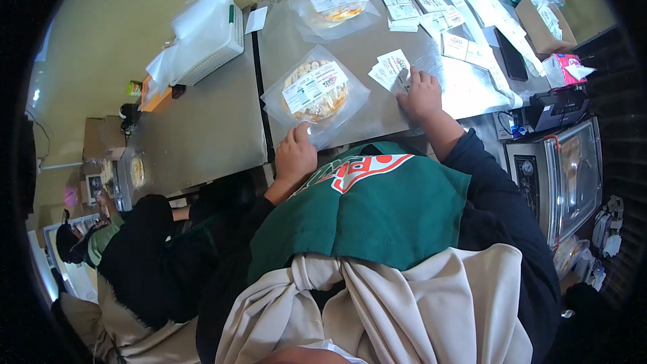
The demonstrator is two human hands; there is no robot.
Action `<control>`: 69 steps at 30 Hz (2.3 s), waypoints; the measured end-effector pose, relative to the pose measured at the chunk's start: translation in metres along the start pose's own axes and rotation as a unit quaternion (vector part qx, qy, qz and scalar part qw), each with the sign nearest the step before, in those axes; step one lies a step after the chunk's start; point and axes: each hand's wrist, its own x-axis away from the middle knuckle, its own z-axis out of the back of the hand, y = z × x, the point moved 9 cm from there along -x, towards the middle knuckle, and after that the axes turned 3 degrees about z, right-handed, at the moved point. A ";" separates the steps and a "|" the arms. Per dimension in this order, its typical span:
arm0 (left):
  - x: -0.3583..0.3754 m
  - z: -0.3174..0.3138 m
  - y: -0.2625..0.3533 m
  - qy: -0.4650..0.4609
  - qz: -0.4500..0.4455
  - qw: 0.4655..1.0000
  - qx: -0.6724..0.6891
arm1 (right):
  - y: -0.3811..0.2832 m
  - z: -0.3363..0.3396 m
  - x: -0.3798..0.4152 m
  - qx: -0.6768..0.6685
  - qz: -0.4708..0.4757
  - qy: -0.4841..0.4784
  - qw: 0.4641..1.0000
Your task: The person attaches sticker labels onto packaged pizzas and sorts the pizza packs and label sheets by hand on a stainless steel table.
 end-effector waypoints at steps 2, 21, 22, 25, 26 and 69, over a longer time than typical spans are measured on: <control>-0.004 0.000 -0.004 0.009 0.014 1.000 0.006 | 0.006 0.001 -0.005 -0.011 -0.027 -0.044 0.999; -0.019 -0.012 -0.105 0.164 0.244 0.955 0.032 | 0.025 -0.011 0.006 -0.049 0.025 0.001 0.998; -0.021 -0.022 -0.108 0.151 0.231 0.961 0.014 | 0.027 -0.012 0.004 -0.055 0.030 0.012 0.998; -0.024 -0.031 -0.106 0.126 0.210 0.969 -0.039 | 0.027 -0.013 -0.004 -0.065 0.062 0.047 0.995; -0.022 -0.037 -0.110 0.141 0.213 0.967 -0.028 | 0.025 -0.013 -0.003 -0.062 0.077 0.063 0.993; -0.016 -0.021 -0.107 0.171 0.187 0.967 0.018 | 0.034 -0.022 0.000 -0.063 0.076 0.116 0.988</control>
